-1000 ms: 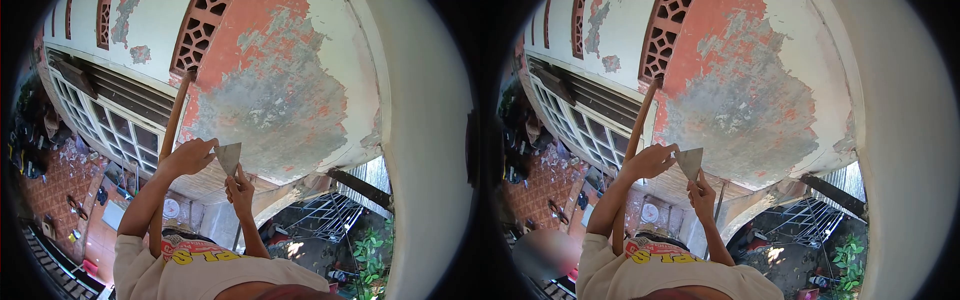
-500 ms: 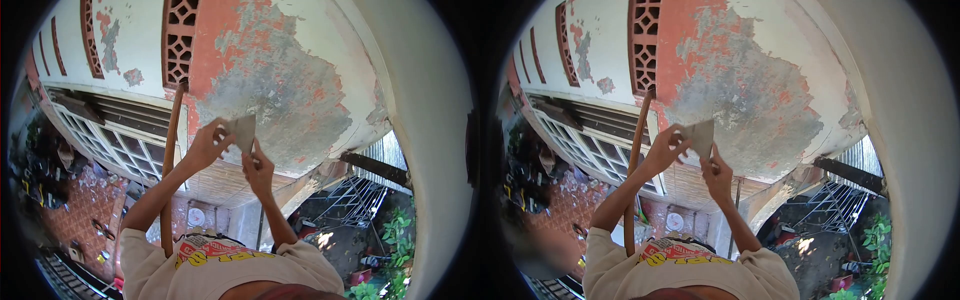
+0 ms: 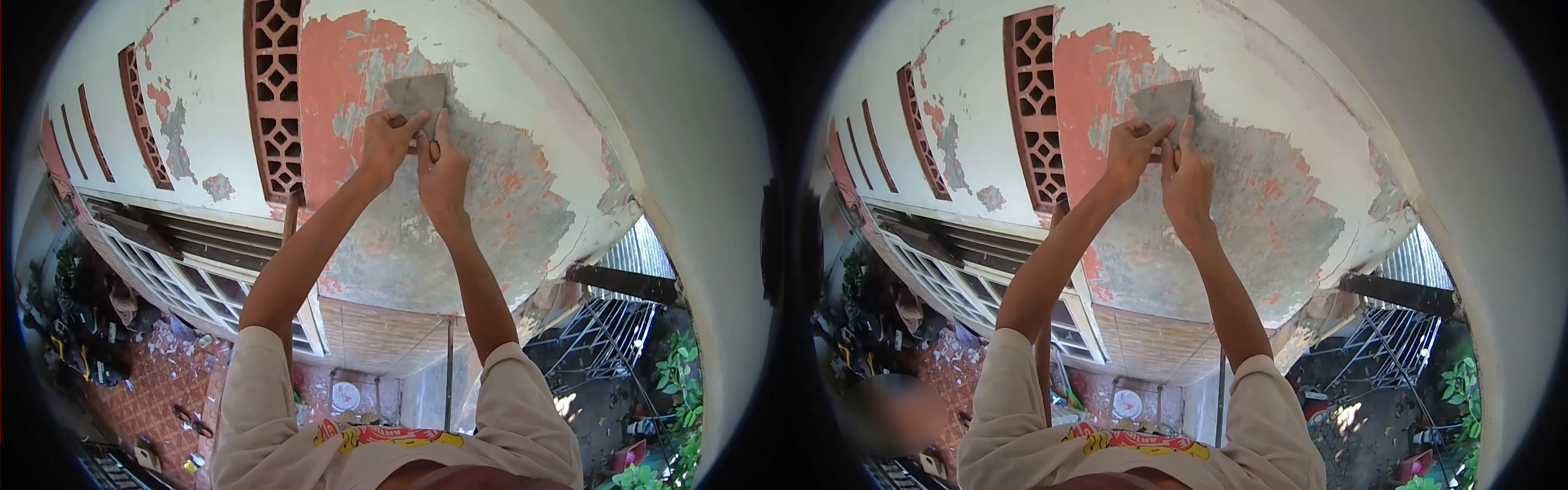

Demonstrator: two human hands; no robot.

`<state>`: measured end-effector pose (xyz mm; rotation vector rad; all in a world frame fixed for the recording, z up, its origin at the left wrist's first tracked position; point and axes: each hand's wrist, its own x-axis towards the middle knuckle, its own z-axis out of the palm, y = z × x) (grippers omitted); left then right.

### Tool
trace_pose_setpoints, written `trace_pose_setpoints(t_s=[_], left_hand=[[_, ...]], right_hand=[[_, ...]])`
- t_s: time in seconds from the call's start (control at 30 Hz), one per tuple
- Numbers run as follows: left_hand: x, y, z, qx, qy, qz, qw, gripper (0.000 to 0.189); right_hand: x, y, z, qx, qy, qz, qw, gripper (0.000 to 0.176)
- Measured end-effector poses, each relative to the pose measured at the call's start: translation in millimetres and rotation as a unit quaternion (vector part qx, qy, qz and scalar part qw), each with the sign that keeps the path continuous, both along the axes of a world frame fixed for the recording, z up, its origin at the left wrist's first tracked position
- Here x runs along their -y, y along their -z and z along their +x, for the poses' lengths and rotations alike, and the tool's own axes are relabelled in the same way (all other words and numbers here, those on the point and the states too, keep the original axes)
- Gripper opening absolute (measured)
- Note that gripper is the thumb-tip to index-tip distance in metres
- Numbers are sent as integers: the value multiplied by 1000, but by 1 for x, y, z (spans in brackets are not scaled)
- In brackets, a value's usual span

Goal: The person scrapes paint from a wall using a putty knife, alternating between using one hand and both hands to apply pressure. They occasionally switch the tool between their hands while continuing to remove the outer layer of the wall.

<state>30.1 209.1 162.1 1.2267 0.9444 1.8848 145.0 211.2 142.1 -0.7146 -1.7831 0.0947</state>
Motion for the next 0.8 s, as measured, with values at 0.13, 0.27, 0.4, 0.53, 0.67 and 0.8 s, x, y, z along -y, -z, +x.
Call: trace_pose_setpoints(t_s=[0.13, 0.27, 0.4, 0.53, 0.67, 0.8], left_hand=[[-23, -14, 0, -6, -20, -8, 1000, 26], [-25, -2, 8, 22, -28, 22, 999, 27], [-35, -1, 12, 64, -41, 12, 997, 37], [-33, 0, 10, 72, -36, 17, 997, 37], [-25, -3, 2, 45, -30, 7, 999, 34], [-24, -8, -1, 71, 2, 12, 997, 30]], right_hand=[[-6, -20, -3, 21, 25, -12, 999, 54], [-3, -21, 4, 54, 39, -29, 997, 54], [-10, -18, 5, 61, 34, -30, 997, 53], [-7, -20, 6, 75, 39, -40, 996, 53], [-8, -17, 0, 91, 40, -54, 994, 54], [-1, -27, -4, 103, 66, -64, 990, 55]])
